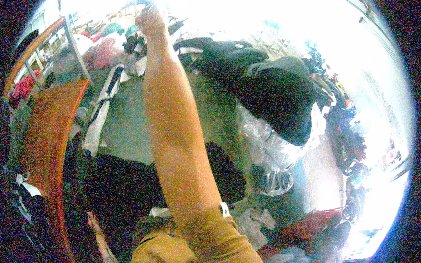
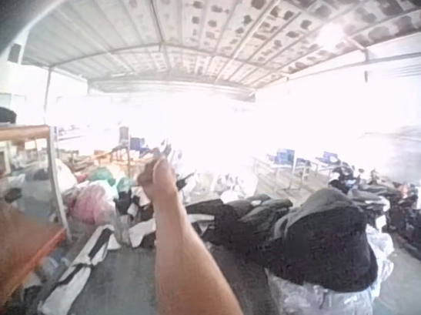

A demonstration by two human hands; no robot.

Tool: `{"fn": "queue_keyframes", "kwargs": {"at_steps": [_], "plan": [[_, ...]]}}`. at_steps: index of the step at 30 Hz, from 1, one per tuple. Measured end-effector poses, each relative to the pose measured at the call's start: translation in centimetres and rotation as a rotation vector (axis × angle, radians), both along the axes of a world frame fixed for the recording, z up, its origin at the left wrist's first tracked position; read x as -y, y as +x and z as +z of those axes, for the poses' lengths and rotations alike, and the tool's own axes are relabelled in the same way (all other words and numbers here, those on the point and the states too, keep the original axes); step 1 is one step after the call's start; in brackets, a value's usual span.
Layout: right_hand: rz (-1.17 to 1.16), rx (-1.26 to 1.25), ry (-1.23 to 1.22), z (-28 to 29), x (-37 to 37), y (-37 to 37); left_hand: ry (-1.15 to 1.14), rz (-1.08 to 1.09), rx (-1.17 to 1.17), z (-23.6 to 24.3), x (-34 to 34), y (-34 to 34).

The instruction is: The person wraps black garments in white paper on a table, folds the paper around each item, and secures the bundles with black ties. The person handles multiple garments one at a time, placing finished bundles aside.

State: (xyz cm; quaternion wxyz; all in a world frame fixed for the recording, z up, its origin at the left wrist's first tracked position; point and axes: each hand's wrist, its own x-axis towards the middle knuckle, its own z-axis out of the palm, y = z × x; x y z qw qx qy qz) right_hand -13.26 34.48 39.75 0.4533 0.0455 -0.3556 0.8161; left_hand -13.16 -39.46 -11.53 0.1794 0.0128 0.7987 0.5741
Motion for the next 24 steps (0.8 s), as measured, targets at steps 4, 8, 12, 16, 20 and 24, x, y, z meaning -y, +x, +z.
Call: {"fn": "queue_keyframes", "kwargs": {"at_steps": [4,8,12,16,20,24], "plan": [[0.099,-0.044,-0.030,-1.3,1.0,-3.7,-0.092,-0.046,-0.039,2.5,-0.1,4.7],[0.236,-0.019,0.066,-1.9,3.1,-2.6,-0.127,-0.122,-0.044,2.6,-1.5,6.2],[0.513,0.055,0.310,-1.0,8.2,0.6,-0.146,-0.196,-0.051,2.5,-3.3,6.0],[1.011,0.160,0.845,-1.9,18.4,2.6,-0.174,-0.247,-0.054,2.8,-4.2,5.2],[0.425,0.043,1.500,-3.8,27.4,4.1,-0.163,-0.326,-0.077,2.4,-6.3,4.4],[0.207,0.189,1.298,-10.7,18.6,7.9,-0.154,-0.385,-0.112,2.9,-8.5,3.6]]}}
